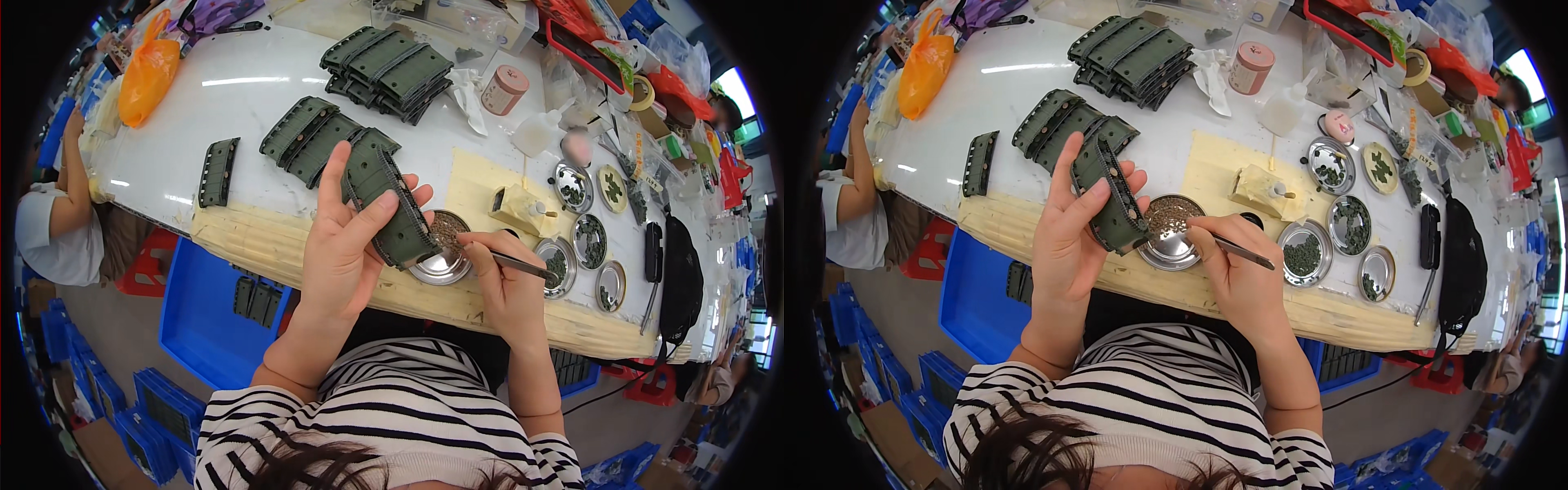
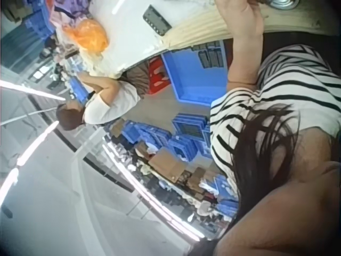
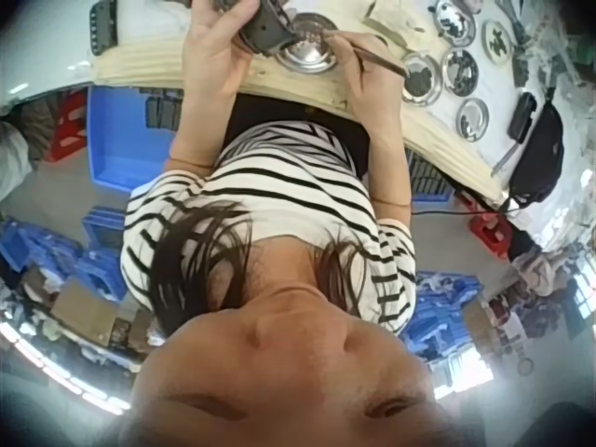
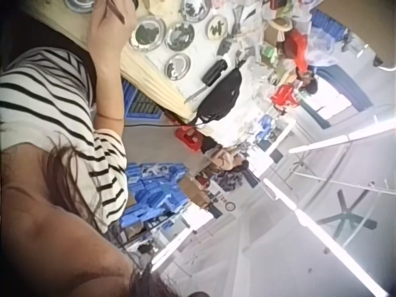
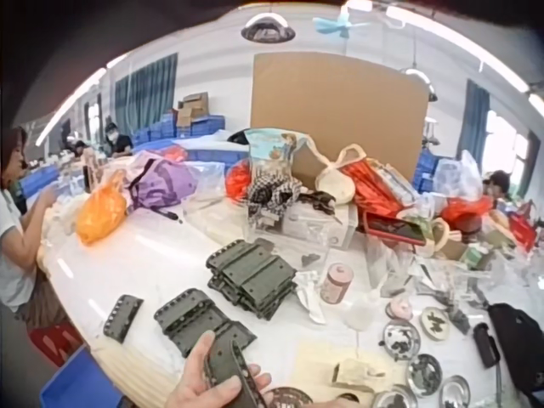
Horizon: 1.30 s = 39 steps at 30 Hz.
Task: Assembling small components onto a toy tank model using tweezers.
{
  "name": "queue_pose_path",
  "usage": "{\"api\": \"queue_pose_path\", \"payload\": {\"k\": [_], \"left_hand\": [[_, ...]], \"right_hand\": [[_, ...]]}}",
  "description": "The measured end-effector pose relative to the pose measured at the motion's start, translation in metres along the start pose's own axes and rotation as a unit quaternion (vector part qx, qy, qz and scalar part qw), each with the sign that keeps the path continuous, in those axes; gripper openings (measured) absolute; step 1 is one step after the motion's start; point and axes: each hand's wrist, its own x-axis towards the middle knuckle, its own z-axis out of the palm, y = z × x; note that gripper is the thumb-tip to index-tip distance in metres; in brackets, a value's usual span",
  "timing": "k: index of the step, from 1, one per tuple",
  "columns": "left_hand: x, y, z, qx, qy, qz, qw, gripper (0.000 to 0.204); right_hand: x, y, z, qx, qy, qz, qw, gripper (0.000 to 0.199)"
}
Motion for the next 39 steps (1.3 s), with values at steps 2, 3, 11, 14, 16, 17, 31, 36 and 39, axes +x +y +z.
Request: {"api": "queue_pose_path", "payload": {"k": [2, 3, 11, 14, 16, 17, 31, 36, 39], "left_hand": [[0.000, 0.001, -0.002, 0.007, -0.024, 0.015, 1.000, 0.059], [0.000, 0.001, -0.002, 0.010, -0.036, 0.022, 0.999, 0.062], [-0.001, -0.002, -0.005, 0.043, -0.043, 0.016, 0.998, 0.029], [-0.002, -0.004, -0.006, 0.065, -0.045, 0.015, 0.997, 0.020], [-0.002, -0.005, -0.006, 0.067, -0.047, 0.012, 0.997, 0.018], [-0.002, -0.006, -0.007, 0.068, -0.047, 0.011, 0.997, 0.017], [-0.003, -0.008, -0.006, 0.078, -0.053, 0.004, 0.996, 0.016], [-0.009, -0.010, -0.003, 0.123, -0.093, -0.040, 0.987, 0.019], [-0.014, -0.015, 0.003, 0.024, -0.172, -0.167, 0.970, 0.024]], "right_hand": [[-0.001, 0.000, 0.000, 0.005, 0.002, -0.001, 1.000, 0.012], [-0.001, 0.000, -0.001, 0.008, 0.003, -0.001, 1.000, 0.012], [-0.001, 0.003, 0.000, 0.028, 0.010, 0.000, 1.000, 0.013], [-0.001, 0.003, -0.002, 0.051, 0.018, -0.003, 0.999, 0.013], [-0.001, 0.004, -0.002, 0.049, 0.020, -0.003, 0.999, 0.013], [-0.001, 0.005, -0.002, 0.044, 0.019, -0.001, 0.999, 0.013], [-0.001, 0.002, -0.002, 0.051, 0.006, -0.014, 0.999, 0.012], [-0.006, -0.015, -0.018, 0.210, 0.035, -0.014, 0.977, 0.024], [-0.003, -0.020, -0.023, 0.200, 0.018, -0.096, 0.975, 0.030]]}}
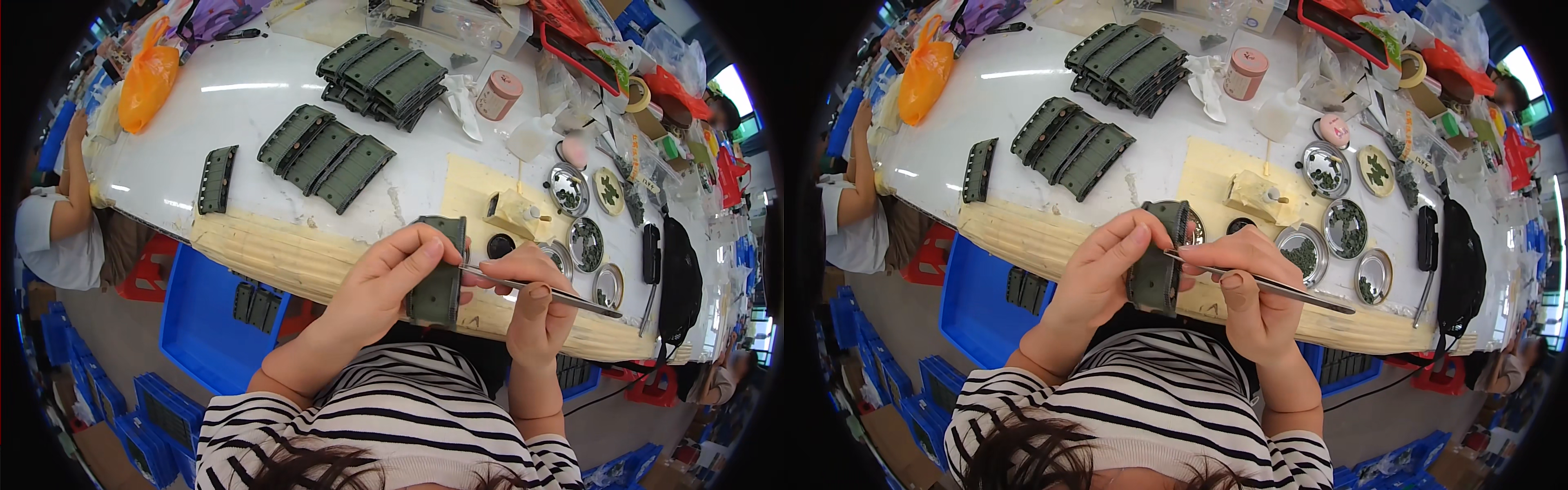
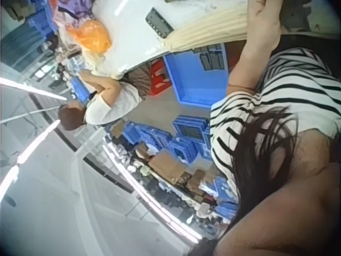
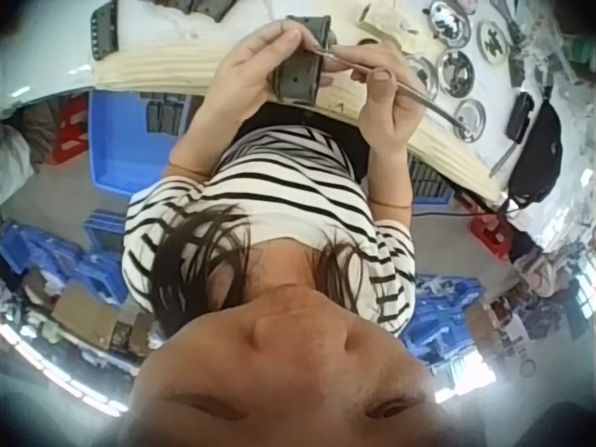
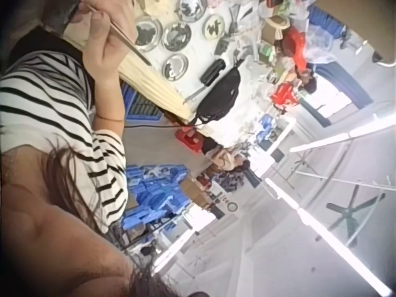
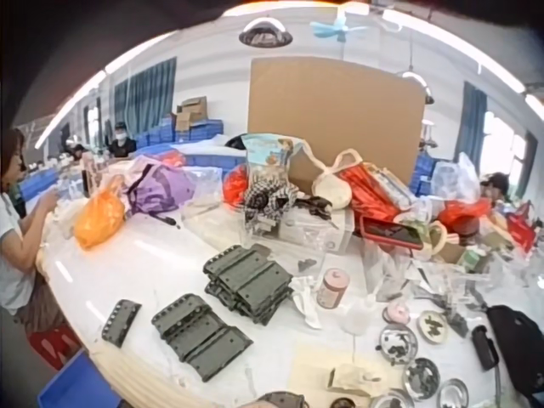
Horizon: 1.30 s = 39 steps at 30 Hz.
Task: Assembling small components onto a toy tank model using tweezers.
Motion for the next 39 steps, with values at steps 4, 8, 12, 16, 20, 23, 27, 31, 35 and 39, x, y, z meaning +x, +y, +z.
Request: {"api": "queue_pose_path", "payload": {"k": [4, 8, 12, 16, 20, 23, 27, 31, 35, 39], "left_hand": [[0.003, -0.011, 0.000, -0.113, -0.078, -0.088, 0.987, 0.029], [0.002, -0.008, 0.002, -0.060, -0.059, -0.092, 0.992, 0.030], [0.004, -0.007, 0.001, 0.002, -0.059, -0.073, 0.996, 0.031], [0.004, -0.008, 0.000, -0.005, -0.078, -0.078, 0.994, 0.032], [0.004, -0.007, 0.002, 0.010, -0.071, -0.078, 0.994, 0.032], [0.004, -0.007, 0.002, 0.008, -0.078, -0.083, 0.993, 0.032], [0.004, -0.008, 0.002, 0.005, -0.070, -0.085, 0.994, 0.032], [0.004, -0.011, -0.002, -0.002, -0.091, -0.079, 0.993, 0.028], [0.002, -0.004, 0.013, -0.074, -0.029, -0.091, 0.993, 0.028], [0.001, 0.002, 0.010, -0.044, -0.001, 0.030, 0.999, 0.088]], "right_hand": [[-0.001, -0.005, 0.000, -0.012, -0.004, 0.014, 1.000, 0.027], [-0.003, -0.005, -0.006, -0.048, -0.026, 0.002, 0.999, 0.022], [-0.002, -0.008, -0.009, -0.064, -0.030, -0.051, 0.996, 0.022], [0.001, -0.003, -0.010, -0.066, -0.045, -0.075, 0.994, 0.023], [0.000, -0.004, -0.012, -0.063, -0.054, -0.062, 0.995, 0.023], [-0.001, -0.005, -0.011, -0.068, -0.045, -0.052, 0.995, 0.028], [-0.001, -0.008, -0.007, -0.080, -0.028, -0.039, 0.996, 0.045], [-0.001, -0.009, -0.007, -0.115, -0.028, -0.047, 0.992, 0.045], [-0.008, -0.005, -0.018, -0.066, 0.034, -0.043, 0.996, 0.023], [-0.021, 0.011, -0.032, -0.132, 0.137, 0.041, 0.981, 0.026]]}}
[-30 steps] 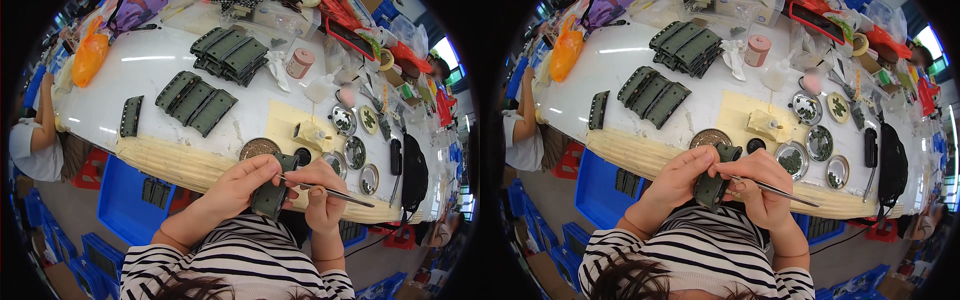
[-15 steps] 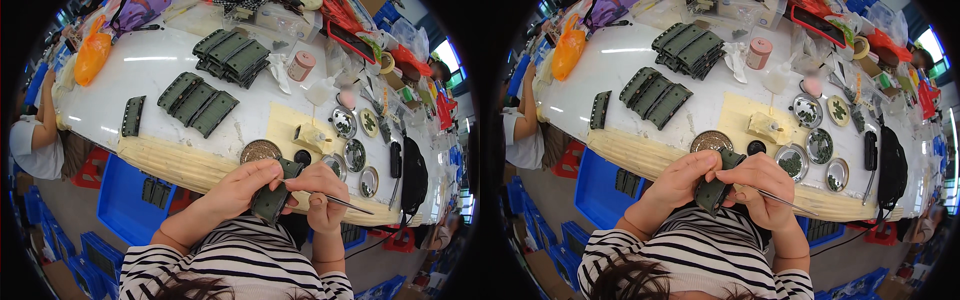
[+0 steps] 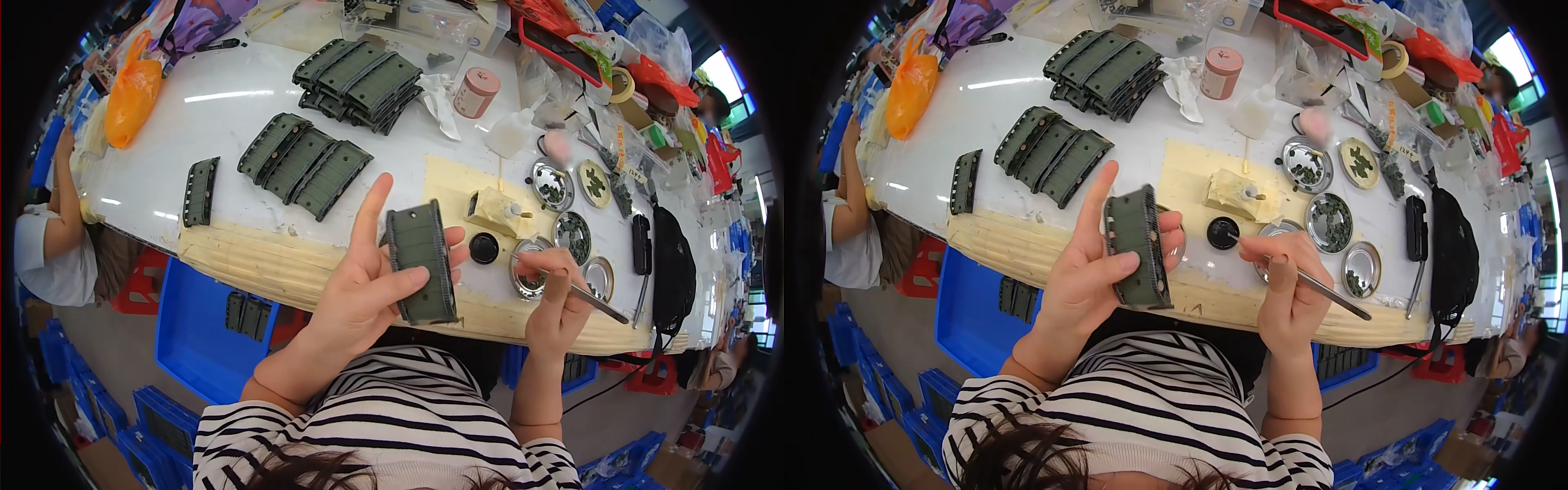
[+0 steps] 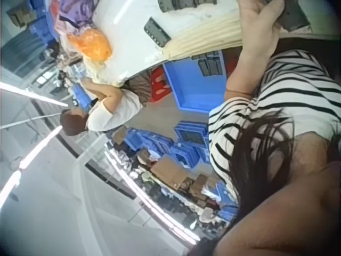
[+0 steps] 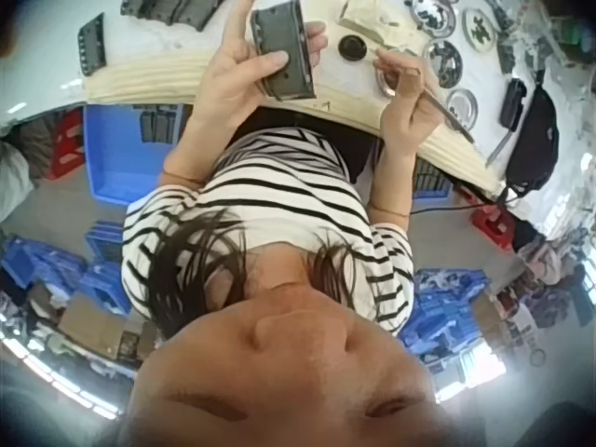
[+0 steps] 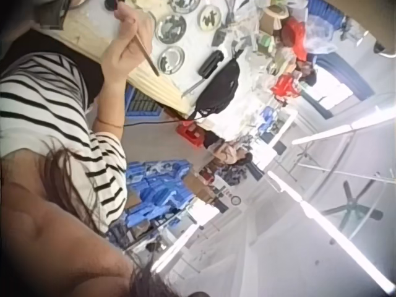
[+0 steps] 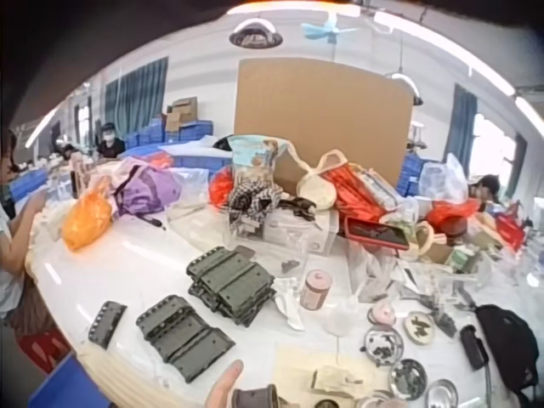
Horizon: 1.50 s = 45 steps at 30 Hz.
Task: Assembling small components onto a toy tank model using tweezers.
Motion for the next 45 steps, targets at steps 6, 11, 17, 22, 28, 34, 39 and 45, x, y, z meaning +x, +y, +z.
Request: {"api": "queue_pose_path", "payload": {"k": [6, 11, 17, 22, 28, 34, 39, 45], "left_hand": [[0.001, -0.008, -0.010, -0.279, 0.021, 0.005, 0.960, 0.064], [0.000, -0.017, -0.014, -0.261, -0.016, 0.030, 0.965, 0.052], [-0.003, -0.011, -0.010, -0.170, 0.035, 0.023, 0.984, 0.039], [-0.003, -0.011, -0.011, -0.171, 0.054, 0.026, 0.983, 0.034], [-0.002, -0.010, -0.008, -0.180, 0.058, 0.041, 0.981, 0.044], [-0.003, -0.011, -0.007, -0.164, 0.078, 0.037, 0.983, 0.043], [-0.001, -0.010, -0.006, -0.148, 0.082, -0.003, 0.986, 0.037], [0.002, -0.013, 0.004, -0.108, 0.110, -0.027, 0.988, 0.039]], "right_hand": [[-0.002, 0.017, 0.002, -0.123, -0.045, 0.016, 0.991, 0.018], [-0.002, 0.021, 0.005, -0.135, -0.054, -0.002, 0.989, 0.016], [-0.003, 0.024, 0.005, -0.145, -0.055, -0.009, 0.988, 0.015], [-0.004, 0.025, 0.006, -0.146, -0.051, -0.012, 0.988, 0.014], [-0.003, 0.025, 0.006, -0.147, -0.052, -0.014, 0.988, 0.013], [-0.001, 0.022, 0.004, -0.131, -0.040, -0.026, 0.990, 0.017], [-0.005, -0.008, 0.001, -0.035, 0.003, -0.142, 0.989, 0.031], [-0.006, -0.024, 0.013, 0.096, -0.079, -0.135, 0.983, 0.039]]}}
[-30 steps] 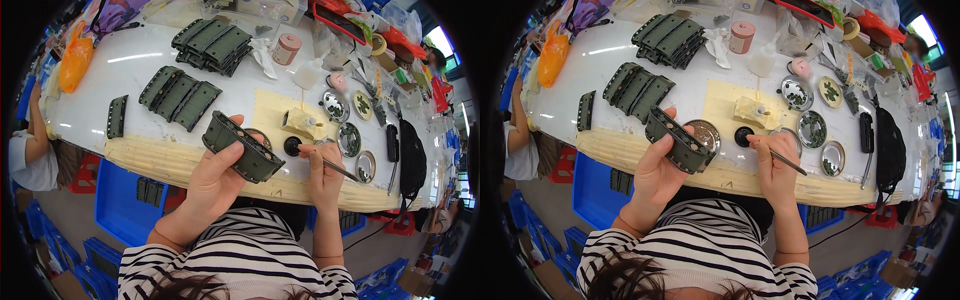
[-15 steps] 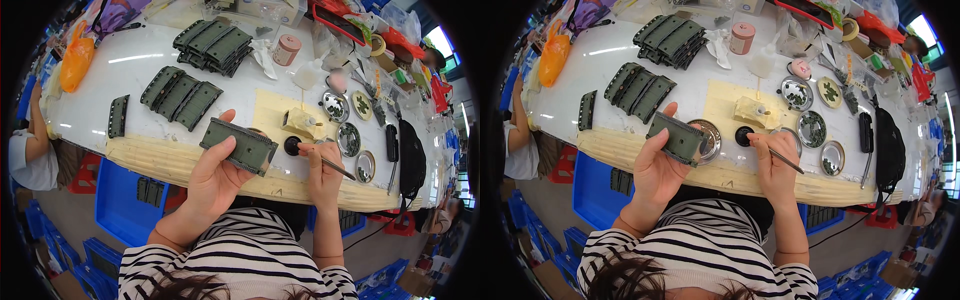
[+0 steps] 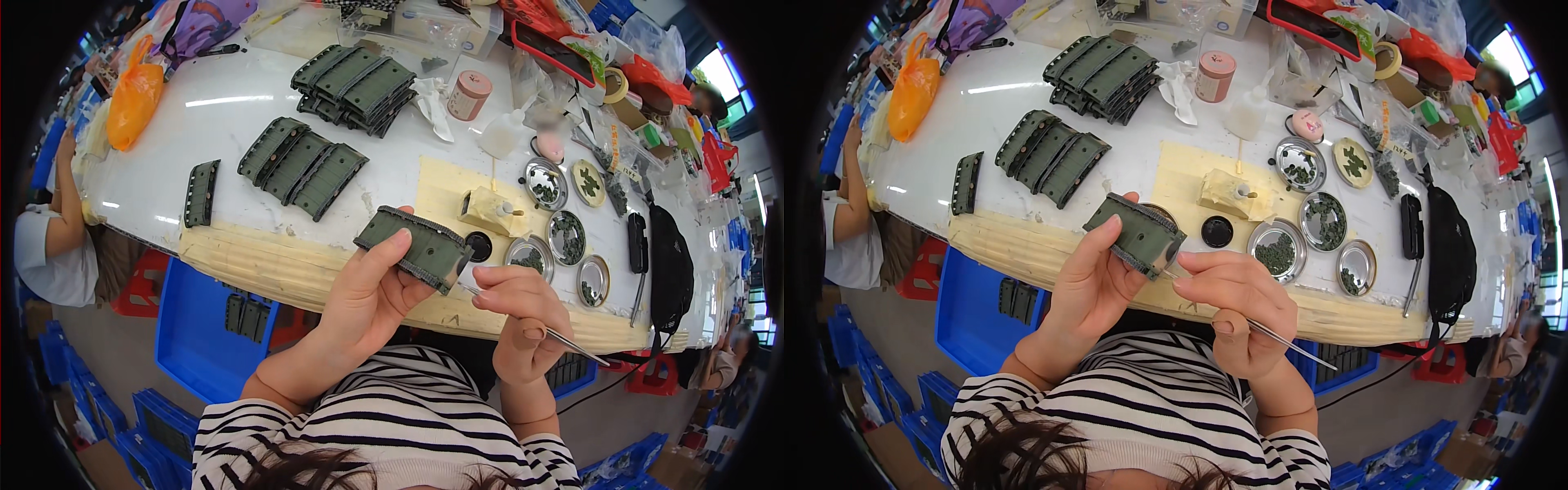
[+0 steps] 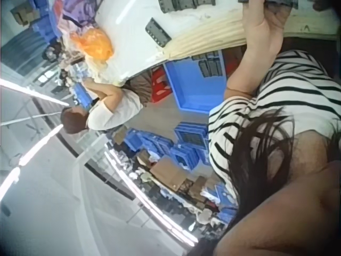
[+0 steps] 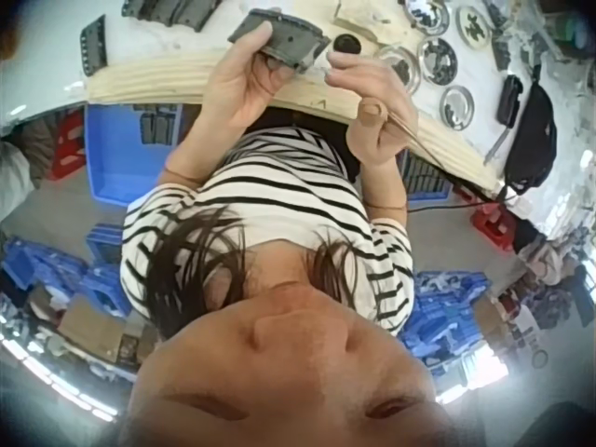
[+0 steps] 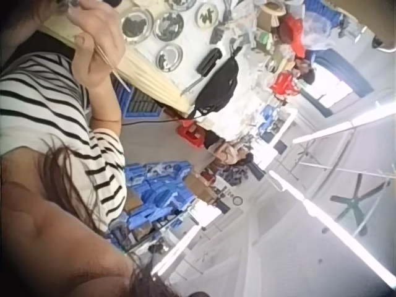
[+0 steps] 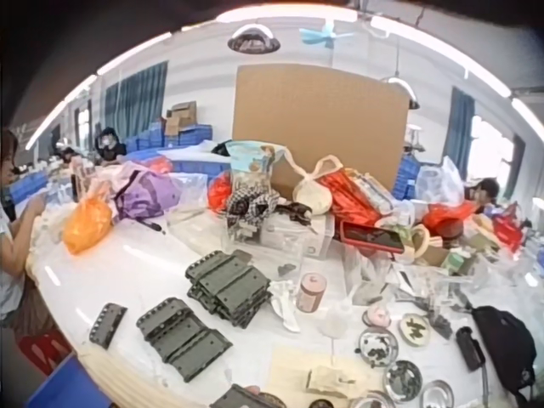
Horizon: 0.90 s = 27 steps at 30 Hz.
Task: Assembling small components onto a toy tank model using tweezers.
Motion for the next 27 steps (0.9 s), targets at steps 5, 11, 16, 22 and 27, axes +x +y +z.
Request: {"api": "queue_pose_path", "payload": {"k": [5, 11, 16, 22, 27], "left_hand": [[-0.0004, 0.0006, -0.0015, 0.020, -0.011, 0.001, 1.000, 0.039], [0.0009, -0.0003, -0.0015, 0.025, -0.016, -0.004, 1.000, 0.037], [0.0012, 0.0000, -0.0009, 0.023, -0.016, -0.005, 1.000, 0.036], [0.0018, -0.0007, -0.0027, 0.019, -0.013, -0.007, 1.000, 0.036], [0.0024, -0.0010, -0.0006, 0.006, 0.006, -0.013, 1.000, 0.032]], "right_hand": [[-0.0010, 0.0020, 0.0017, 0.042, -0.021, 0.035, 0.998, 0.033], [0.0009, 0.0032, -0.0003, 0.027, -0.035, 0.029, 0.999, 0.031], [0.0013, 0.0041, 0.0001, 0.020, -0.038, 0.025, 0.999, 0.029], [0.0015, 0.0046, 0.0000, 0.013, -0.043, 0.023, 0.999, 0.027], [0.0021, 0.0049, -0.0001, 0.001, -0.047, 0.007, 0.999, 0.026]]}}
